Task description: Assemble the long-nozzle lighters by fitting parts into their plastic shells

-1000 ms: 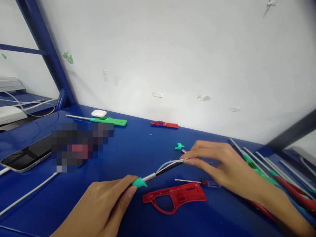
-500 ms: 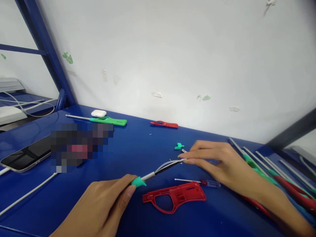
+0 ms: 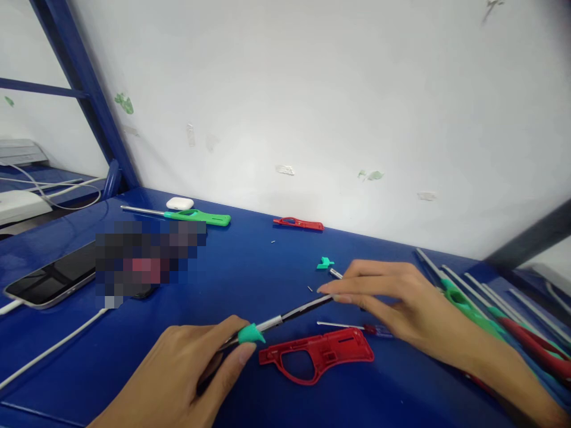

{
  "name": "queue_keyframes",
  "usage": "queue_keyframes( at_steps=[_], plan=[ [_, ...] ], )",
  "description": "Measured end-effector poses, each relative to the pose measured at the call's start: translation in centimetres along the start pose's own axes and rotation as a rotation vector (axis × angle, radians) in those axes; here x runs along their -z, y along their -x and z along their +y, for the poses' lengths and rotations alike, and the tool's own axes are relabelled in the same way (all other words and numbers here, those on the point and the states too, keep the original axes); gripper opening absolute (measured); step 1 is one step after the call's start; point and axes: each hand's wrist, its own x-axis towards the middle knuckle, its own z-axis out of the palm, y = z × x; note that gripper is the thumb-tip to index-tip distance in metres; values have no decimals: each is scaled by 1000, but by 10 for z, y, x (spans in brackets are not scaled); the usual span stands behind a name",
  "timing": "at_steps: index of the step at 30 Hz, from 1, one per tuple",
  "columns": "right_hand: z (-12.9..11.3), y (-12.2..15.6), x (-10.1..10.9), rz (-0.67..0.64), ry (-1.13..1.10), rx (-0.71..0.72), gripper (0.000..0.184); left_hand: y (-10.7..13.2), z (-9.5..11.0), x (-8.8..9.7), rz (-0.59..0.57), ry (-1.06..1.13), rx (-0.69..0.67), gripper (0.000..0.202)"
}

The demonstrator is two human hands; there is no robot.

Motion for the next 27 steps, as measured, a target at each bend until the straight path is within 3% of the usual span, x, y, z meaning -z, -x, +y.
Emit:
queue_keyframes(
  at_steps=[4,10,17,27],
  plan=[
    [-4,0,-6,-30,-22,-30,30,-2,2,-4,-25,-12,-18,42],
    [-11,-5,-27,-116,-99,-80,35,1,0,-8,97,-195,-124,42],
    [-18,-3,-42,-182,-207,-162,34,11,-1,-8,10,-288,-162,45],
    [-20,-4,-36,-167,-161,-143,34,5,4,-3,-14,-113,-173,38]
  ],
)
